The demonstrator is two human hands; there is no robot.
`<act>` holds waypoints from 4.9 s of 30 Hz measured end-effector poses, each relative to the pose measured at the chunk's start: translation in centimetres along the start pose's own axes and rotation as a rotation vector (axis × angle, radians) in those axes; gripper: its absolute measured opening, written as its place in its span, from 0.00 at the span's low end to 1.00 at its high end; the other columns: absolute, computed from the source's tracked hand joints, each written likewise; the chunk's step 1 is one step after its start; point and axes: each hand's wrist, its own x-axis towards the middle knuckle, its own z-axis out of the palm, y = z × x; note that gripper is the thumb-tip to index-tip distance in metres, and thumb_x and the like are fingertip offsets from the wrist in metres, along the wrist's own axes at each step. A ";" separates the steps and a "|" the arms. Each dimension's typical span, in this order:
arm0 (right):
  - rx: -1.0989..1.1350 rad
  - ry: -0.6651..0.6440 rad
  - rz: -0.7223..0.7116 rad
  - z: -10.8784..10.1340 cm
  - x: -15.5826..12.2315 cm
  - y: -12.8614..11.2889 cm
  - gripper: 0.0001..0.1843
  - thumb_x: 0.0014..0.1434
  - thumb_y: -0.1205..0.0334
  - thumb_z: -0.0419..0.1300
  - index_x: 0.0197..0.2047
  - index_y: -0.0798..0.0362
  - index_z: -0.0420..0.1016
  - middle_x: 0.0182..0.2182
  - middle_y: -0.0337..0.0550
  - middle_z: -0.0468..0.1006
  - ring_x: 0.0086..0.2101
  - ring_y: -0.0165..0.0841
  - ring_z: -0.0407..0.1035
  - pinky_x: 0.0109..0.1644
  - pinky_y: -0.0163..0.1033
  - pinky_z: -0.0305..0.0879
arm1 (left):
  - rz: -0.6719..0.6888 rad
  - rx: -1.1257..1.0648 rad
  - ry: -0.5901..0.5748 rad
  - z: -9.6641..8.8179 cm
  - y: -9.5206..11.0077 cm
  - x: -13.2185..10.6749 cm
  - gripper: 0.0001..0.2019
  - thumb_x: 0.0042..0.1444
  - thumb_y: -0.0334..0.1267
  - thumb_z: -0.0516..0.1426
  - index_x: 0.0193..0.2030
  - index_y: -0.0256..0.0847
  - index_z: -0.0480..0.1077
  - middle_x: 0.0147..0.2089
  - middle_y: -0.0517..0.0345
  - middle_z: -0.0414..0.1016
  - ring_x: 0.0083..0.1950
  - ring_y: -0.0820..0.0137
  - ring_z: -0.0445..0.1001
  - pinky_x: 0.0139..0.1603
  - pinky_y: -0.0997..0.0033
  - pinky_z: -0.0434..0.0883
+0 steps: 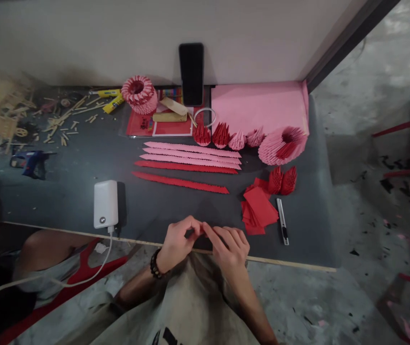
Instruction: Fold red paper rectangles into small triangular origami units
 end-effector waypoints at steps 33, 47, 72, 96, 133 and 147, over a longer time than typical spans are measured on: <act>0.115 0.018 0.367 0.4 0.3 1.0 0.08 0.65 0.62 0.63 0.45 0.46 0.84 0.39 0.40 0.85 0.38 0.32 0.78 0.46 0.39 0.74 | 0.278 0.404 -0.001 0.8 -3.0 3.7 0.09 0.66 0.29 0.58 0.46 0.45 0.79 0.44 0.56 0.84 0.47 0.65 0.79 0.53 0.61 0.75; 0.039 -0.064 0.216 1.8 0.8 1.3 0.12 0.64 0.70 0.60 0.47 0.48 0.81 0.40 0.42 0.84 0.39 0.33 0.76 0.49 0.41 0.74 | 0.239 0.372 0.060 1.3 -3.0 3.4 0.06 0.67 0.30 0.59 0.44 0.42 0.78 0.41 0.54 0.81 0.52 0.62 0.77 0.57 0.56 0.75; -0.100 -0.101 0.069 1.2 1.2 1.7 0.14 0.65 0.70 0.59 0.50 0.48 0.80 0.40 0.39 0.84 0.38 0.31 0.75 0.48 0.38 0.71 | 0.229 0.375 0.045 1.2 -3.5 3.1 0.09 0.69 0.30 0.55 0.47 0.42 0.78 0.45 0.51 0.81 0.52 0.59 0.77 0.57 0.53 0.76; 0.026 -0.075 0.168 1.2 1.5 2.0 0.09 0.64 0.67 0.63 0.46 0.48 0.83 0.38 0.37 0.86 0.37 0.30 0.76 0.48 0.36 0.72 | 0.343 0.640 0.013 1.2 -3.0 3.6 0.09 0.66 0.32 0.57 0.45 0.43 0.79 0.39 0.53 0.78 0.44 0.63 0.73 0.49 0.60 0.72; 0.060 -0.019 0.156 1.9 1.4 2.4 0.07 0.64 0.69 0.61 0.34 0.48 0.71 0.31 0.34 0.84 0.30 0.27 0.79 0.35 0.32 0.72 | 0.305 0.387 0.063 0.9 -4.2 3.4 0.13 0.67 0.27 0.57 0.54 0.44 0.77 0.44 0.56 0.83 0.47 0.68 0.80 0.53 0.64 0.78; 0.117 -0.027 0.196 2.4 1.2 2.5 0.09 0.63 0.67 0.60 0.32 0.47 0.67 0.28 0.34 0.83 0.30 0.28 0.80 0.32 0.31 0.70 | 0.336 0.436 0.076 0.9 -4.1 3.5 0.15 0.68 0.27 0.56 0.57 0.44 0.76 0.44 0.55 0.84 0.46 0.68 0.80 0.52 0.64 0.79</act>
